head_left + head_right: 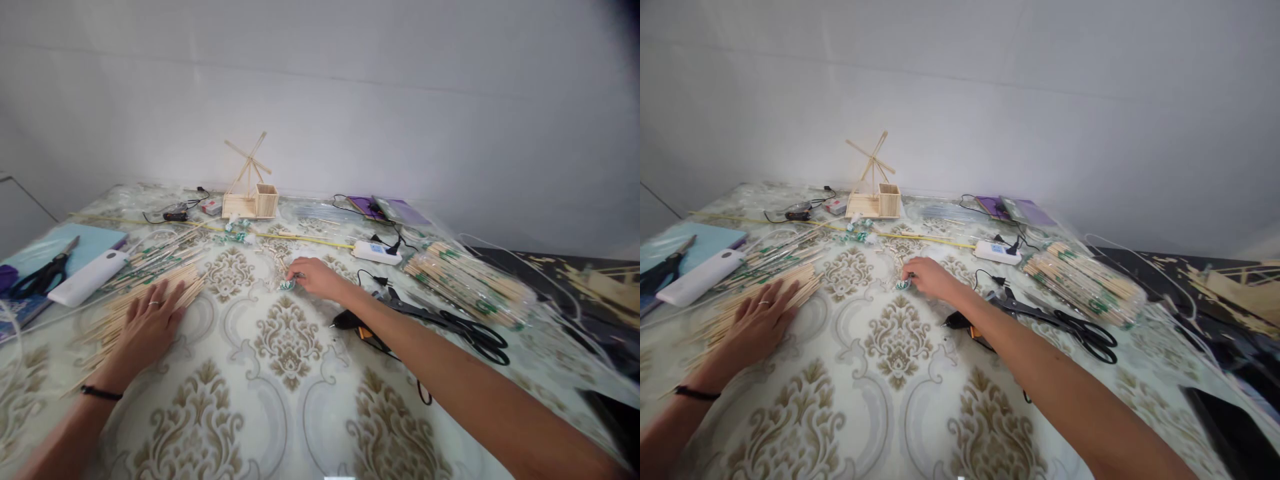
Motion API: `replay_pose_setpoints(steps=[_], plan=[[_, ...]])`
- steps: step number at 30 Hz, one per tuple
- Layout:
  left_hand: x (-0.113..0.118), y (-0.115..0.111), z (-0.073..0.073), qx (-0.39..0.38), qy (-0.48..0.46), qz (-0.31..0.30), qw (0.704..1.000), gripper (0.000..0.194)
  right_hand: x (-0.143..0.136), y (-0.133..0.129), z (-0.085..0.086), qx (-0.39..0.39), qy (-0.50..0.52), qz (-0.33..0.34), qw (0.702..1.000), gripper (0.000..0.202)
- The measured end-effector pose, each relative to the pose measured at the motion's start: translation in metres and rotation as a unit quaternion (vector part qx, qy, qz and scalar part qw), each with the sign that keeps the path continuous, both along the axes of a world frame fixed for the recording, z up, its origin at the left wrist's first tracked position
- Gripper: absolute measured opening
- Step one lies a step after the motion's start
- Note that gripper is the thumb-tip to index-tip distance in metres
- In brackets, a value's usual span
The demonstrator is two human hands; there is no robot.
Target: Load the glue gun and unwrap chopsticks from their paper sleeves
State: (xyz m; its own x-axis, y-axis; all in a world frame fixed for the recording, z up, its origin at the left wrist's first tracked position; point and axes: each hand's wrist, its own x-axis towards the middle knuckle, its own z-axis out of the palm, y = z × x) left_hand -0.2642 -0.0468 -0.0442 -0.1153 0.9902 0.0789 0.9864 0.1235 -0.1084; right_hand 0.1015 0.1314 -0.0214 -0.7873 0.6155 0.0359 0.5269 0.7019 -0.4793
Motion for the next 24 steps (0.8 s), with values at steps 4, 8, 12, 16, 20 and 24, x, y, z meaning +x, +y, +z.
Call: replay_pose_setpoints(steps=[4,8,12,16,20,24], plan=[[-0.002,0.002,-0.001,-0.001,-0.008,0.007,1.000,0.055,0.035,0.000,0.018,-0.046,-0.037,0.018,0.998,0.032],[-0.003,0.003,-0.004,0.002,-0.016,0.009,1.000,0.054,0.060,0.006,0.026,-0.109,-0.103,0.045,0.988,0.032],[-0.005,0.003,-0.006,0.008,-0.013,0.003,1.000,0.055,0.049,0.005,0.012,-0.093,-0.098,0.004,0.991,0.032],[-0.006,0.003,-0.006,0.005,-0.006,0.007,1.000,0.055,0.040,-0.005,0.006,-0.043,-0.052,-0.058,0.996,0.031],[-0.006,0.005,-0.004,0.007,-0.006,0.005,1.000,0.055,0.051,-0.028,0.020,-0.011,-0.015,-0.088,0.996,0.032],[-0.007,0.006,-0.001,-0.002,-0.011,0.000,1.000,0.056,0.047,-0.079,0.032,0.000,0.016,-0.069,0.997,0.026]])
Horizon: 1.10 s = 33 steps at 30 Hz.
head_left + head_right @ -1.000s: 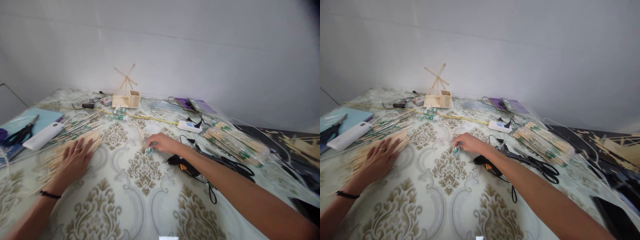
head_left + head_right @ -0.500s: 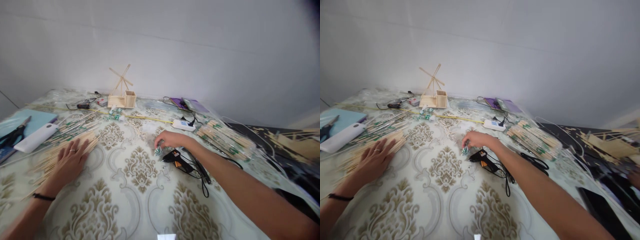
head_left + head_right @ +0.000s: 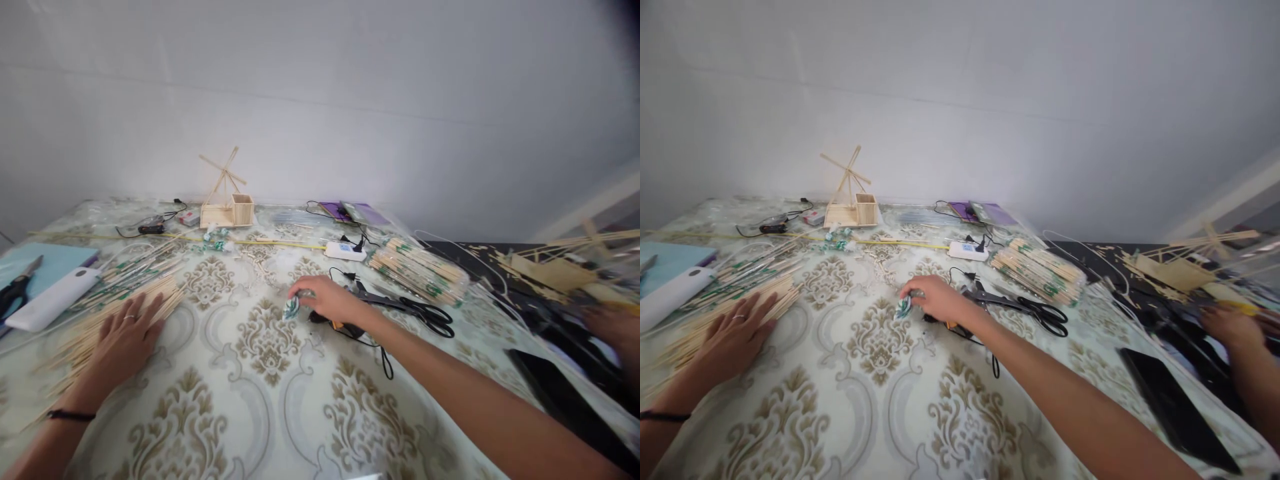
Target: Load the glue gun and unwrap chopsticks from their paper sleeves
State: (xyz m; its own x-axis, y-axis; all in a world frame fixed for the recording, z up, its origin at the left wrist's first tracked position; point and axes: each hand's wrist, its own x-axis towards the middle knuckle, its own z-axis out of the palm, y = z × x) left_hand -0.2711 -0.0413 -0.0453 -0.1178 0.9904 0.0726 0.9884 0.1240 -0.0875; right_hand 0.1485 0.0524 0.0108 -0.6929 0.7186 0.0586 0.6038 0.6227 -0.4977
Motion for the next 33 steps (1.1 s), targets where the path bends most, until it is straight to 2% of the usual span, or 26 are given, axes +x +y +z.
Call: replay_pose_setpoints(steps=[2,4,6,8,11,13,15,19,23,27,30,33], plan=[[-0.001,0.000,0.001,-0.007,-0.002,-0.003,1.000,0.057,-0.013,-0.032,-0.001,0.000,0.009,0.021,1.000,0.017],[-0.002,0.001,0.002,-0.012,-0.003,-0.003,1.000,0.057,-0.024,-0.058,-0.003,-0.001,0.013,0.045,0.999,0.021],[-0.003,0.001,0.002,-0.014,-0.003,-0.004,1.000,0.057,-0.024,-0.073,-0.004,0.007,0.011,0.045,0.999,0.029],[-0.003,0.001,0.003,-0.017,-0.004,-0.004,1.000,0.057,-0.007,-0.075,-0.002,0.023,0.004,-0.002,1.000,0.039],[-0.002,0.000,0.003,-0.021,-0.007,-0.004,1.000,0.057,0.039,-0.064,-0.002,0.053,-0.019,-0.132,0.990,0.028],[0.000,0.000,0.004,-0.024,-0.010,-0.004,1.000,0.057,0.067,-0.056,-0.008,0.064,-0.051,-0.208,0.975,0.025],[0.001,0.000,0.005,-0.026,-0.011,-0.003,1.000,0.057,0.085,-0.053,-0.018,0.049,-0.087,-0.240,0.966,0.024],[0.003,0.000,0.006,-0.024,-0.009,-0.001,1.000,0.058,0.098,-0.055,-0.030,0.017,-0.114,-0.247,0.962,0.024],[0.001,0.001,0.004,-0.023,-0.007,-0.005,1.000,0.058,0.115,-0.060,-0.014,0.023,-0.082,-0.272,0.958,0.025],[-0.002,0.002,0.001,-0.020,-0.009,-0.008,1.000,0.058,0.141,-0.077,0.005,-0.005,-0.072,-0.278,0.958,0.030],[-0.003,0.002,0.000,-0.018,-0.011,-0.009,1.000,0.058,0.156,-0.097,0.008,-0.049,-0.081,-0.248,0.964,0.025],[-0.003,0.002,0.000,-0.015,-0.012,-0.010,1.000,0.058,0.167,-0.113,0.003,-0.087,-0.105,-0.224,0.965,0.016]])
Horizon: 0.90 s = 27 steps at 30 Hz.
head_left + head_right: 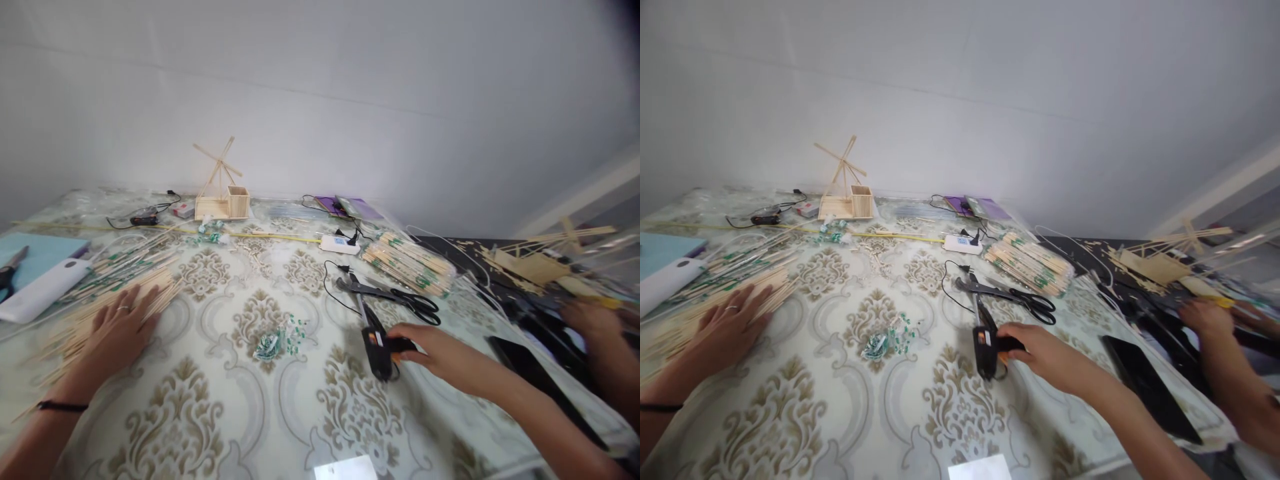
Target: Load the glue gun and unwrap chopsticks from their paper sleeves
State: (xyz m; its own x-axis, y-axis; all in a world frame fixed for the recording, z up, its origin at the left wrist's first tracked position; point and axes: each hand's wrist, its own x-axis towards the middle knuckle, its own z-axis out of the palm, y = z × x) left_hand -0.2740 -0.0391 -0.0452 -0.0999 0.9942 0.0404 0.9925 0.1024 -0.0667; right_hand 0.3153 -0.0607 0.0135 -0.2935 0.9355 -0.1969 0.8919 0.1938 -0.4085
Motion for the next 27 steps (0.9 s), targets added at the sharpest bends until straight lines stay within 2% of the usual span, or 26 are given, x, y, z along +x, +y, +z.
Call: replay_pose_setpoints(steps=[5,9,11,14,18,21,27], plan=[[0.002,0.000,0.002,-0.001,-0.002,0.002,1.000,0.058,0.015,-0.005,0.000,-0.020,-0.038,0.000,0.999,0.017],[0.003,0.000,0.003,-0.008,-0.004,0.001,1.000,0.058,0.004,0.006,0.007,0.017,-0.049,-0.002,0.999,0.027],[0.003,0.000,0.004,-0.011,-0.004,0.003,1.000,0.058,-0.013,0.016,0.001,0.029,-0.051,0.007,0.998,0.027],[0.003,-0.001,0.004,-0.008,-0.004,0.001,1.000,0.057,-0.043,0.034,-0.023,0.023,-0.071,0.016,0.997,0.019],[0.002,-0.002,0.003,-0.005,-0.005,-0.003,1.000,0.057,-0.067,0.049,-0.051,0.040,-0.098,0.001,0.994,0.030],[0.003,-0.002,0.002,-0.004,-0.007,-0.005,1.000,0.057,-0.072,0.051,-0.055,0.040,-0.108,-0.004,0.993,0.031],[0.007,-0.004,0.006,-0.008,-0.011,-0.007,1.000,0.057,-0.078,0.053,-0.047,0.015,-0.120,-0.006,0.993,0.028]])
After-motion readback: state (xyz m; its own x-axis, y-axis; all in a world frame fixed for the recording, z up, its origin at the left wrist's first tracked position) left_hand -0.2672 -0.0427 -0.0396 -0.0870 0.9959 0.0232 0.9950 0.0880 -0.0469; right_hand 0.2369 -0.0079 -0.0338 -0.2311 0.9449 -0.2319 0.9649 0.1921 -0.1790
